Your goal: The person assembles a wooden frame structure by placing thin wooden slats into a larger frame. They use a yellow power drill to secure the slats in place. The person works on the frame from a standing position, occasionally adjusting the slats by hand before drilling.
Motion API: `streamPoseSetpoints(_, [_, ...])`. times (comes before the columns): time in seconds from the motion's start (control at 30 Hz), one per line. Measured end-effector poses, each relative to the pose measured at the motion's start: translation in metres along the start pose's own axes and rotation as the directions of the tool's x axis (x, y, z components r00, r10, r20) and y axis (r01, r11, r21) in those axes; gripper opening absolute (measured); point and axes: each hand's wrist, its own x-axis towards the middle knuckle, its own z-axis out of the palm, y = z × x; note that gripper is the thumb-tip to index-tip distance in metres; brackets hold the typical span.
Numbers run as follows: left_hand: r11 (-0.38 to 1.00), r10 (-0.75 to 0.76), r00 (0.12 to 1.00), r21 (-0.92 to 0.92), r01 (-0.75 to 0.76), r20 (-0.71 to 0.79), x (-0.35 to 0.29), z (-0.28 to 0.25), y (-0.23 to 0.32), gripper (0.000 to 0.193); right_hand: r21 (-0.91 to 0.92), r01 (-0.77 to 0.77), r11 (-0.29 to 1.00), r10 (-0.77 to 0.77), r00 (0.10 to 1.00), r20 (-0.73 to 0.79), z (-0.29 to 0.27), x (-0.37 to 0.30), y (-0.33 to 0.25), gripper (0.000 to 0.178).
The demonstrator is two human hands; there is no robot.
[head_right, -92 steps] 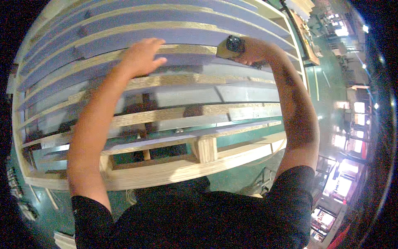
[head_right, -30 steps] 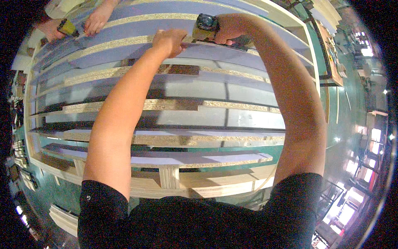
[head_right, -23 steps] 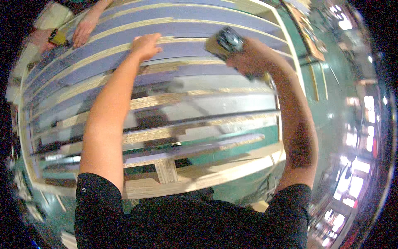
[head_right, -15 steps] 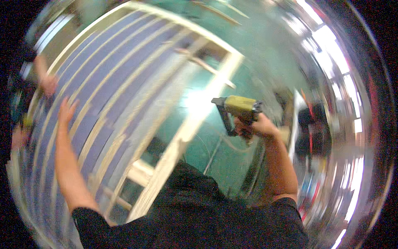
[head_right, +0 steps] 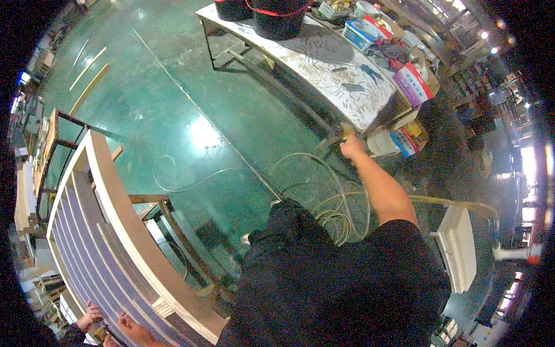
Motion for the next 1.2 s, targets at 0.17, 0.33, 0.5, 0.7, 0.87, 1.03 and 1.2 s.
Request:
streamPoseSetpoints(0.17, [0.965,0.192,0.934,-0.233,-0.123,0.302,-0.139,0.114,0.174,0.018,-0.073,0.044,0.996,-0.058,0.975,-0.214,0.01,0.114,0.056,0.07])
streamPoseSetpoints(0.33, [0.99,0.032,0.732,-0.124,0.072,0.681,-0.273,0.201,0.239,0.01,-0.176,0.023,0.984,-0.048,0.989,-0.141,0.021,0.215,0.063,0.086])
streamPoseSetpoints(0.5, [0.794,-0.486,0.452,0.163,0.585,0.748,-0.382,0.186,0.217,0.015,-0.186,-0.034,0.982,-0.01,0.973,-0.229,0.02,0.301,0.062,0.074])
streamPoseSetpoints(0.7, [0.591,-0.675,0.318,0.23,0.773,0.665,-0.566,0.147,0.128,0.016,-0.256,0.025,0.966,-0.08,0.975,-0.207,0.009,0.251,-0.05,0.055])
streamPoseSetpoints(0.87, [0.337,-0.783,0.342,-0.109,0.935,0.519,-0.701,0.185,0.069,0.022,-0.174,0.785,0.595,-0.79,0.611,0.056,0.209,0.162,-0.066,0.039])
streamPoseSetpoints(1.03, [0.379,-0.871,0.445,-0.289,0.879,0.209,-0.836,0.222,0.075,0.047,0.172,0.977,-0.126,-0.593,-0.213,0.777,0.373,-0.197,0.028,0.033])
streamPoseSetpoints(1.2, [0.244,-0.957,0.281,-0.325,0.914,0.072,-0.984,0.227,0.062,0.058,0.66,0.646,-0.384,0.095,-0.683,0.724,0.404,-0.51,0.177,0.036])
